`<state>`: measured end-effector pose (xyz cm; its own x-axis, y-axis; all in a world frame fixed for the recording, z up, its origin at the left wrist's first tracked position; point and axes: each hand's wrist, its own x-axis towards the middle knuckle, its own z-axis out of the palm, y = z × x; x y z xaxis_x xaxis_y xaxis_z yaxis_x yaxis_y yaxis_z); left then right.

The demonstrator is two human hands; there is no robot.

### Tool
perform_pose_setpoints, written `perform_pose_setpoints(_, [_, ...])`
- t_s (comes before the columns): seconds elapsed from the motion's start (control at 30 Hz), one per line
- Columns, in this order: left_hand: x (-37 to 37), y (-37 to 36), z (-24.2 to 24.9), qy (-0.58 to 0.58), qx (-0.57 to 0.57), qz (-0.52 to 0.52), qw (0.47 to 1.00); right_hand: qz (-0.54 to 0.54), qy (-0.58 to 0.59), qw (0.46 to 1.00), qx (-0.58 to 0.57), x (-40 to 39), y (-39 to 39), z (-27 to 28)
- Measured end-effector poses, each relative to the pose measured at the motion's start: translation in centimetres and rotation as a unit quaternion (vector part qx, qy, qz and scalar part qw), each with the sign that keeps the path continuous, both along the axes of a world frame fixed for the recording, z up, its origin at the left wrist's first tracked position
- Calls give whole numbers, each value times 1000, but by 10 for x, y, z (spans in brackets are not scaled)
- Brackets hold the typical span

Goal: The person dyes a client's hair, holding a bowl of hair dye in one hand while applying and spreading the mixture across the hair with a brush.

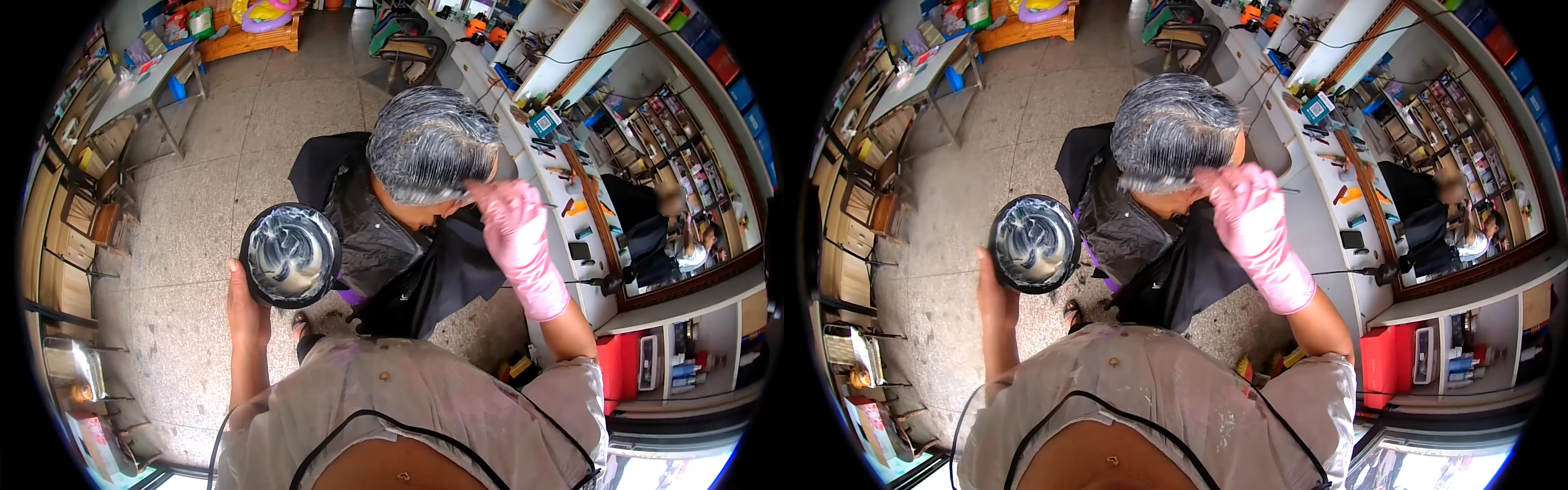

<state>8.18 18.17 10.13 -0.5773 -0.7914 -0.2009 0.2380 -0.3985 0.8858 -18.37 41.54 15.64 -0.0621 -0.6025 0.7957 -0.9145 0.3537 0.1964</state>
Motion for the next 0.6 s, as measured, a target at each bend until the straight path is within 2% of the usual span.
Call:
perform_pose_setpoints(0.07, [1,-1,-2,1,-1,-5,1000,-14,-6,998,-53,-12,-1,17])
perform_pose_setpoints(0.2, [2,-2,-4,-6,1,-3,1000,-57,-1,998,-18,-13,-14,50])
perform_pose_setpoints(0.27, [1,-1,-5,-7,4,-1,1000,-142,28,987,71,-9,-24,53])
perform_pose_setpoints(0.47, [1,0,-5,-5,22,8,1000,-88,40,986,133,16,-25,22])
perform_pose_setpoints(0.53, [0,-2,-7,9,16,2,1000,-90,-4,985,148,17,-18,19])
perform_pose_setpoints(0.6, [1,-2,-6,14,6,-16,1000,-17,-61,987,145,11,-7,14])
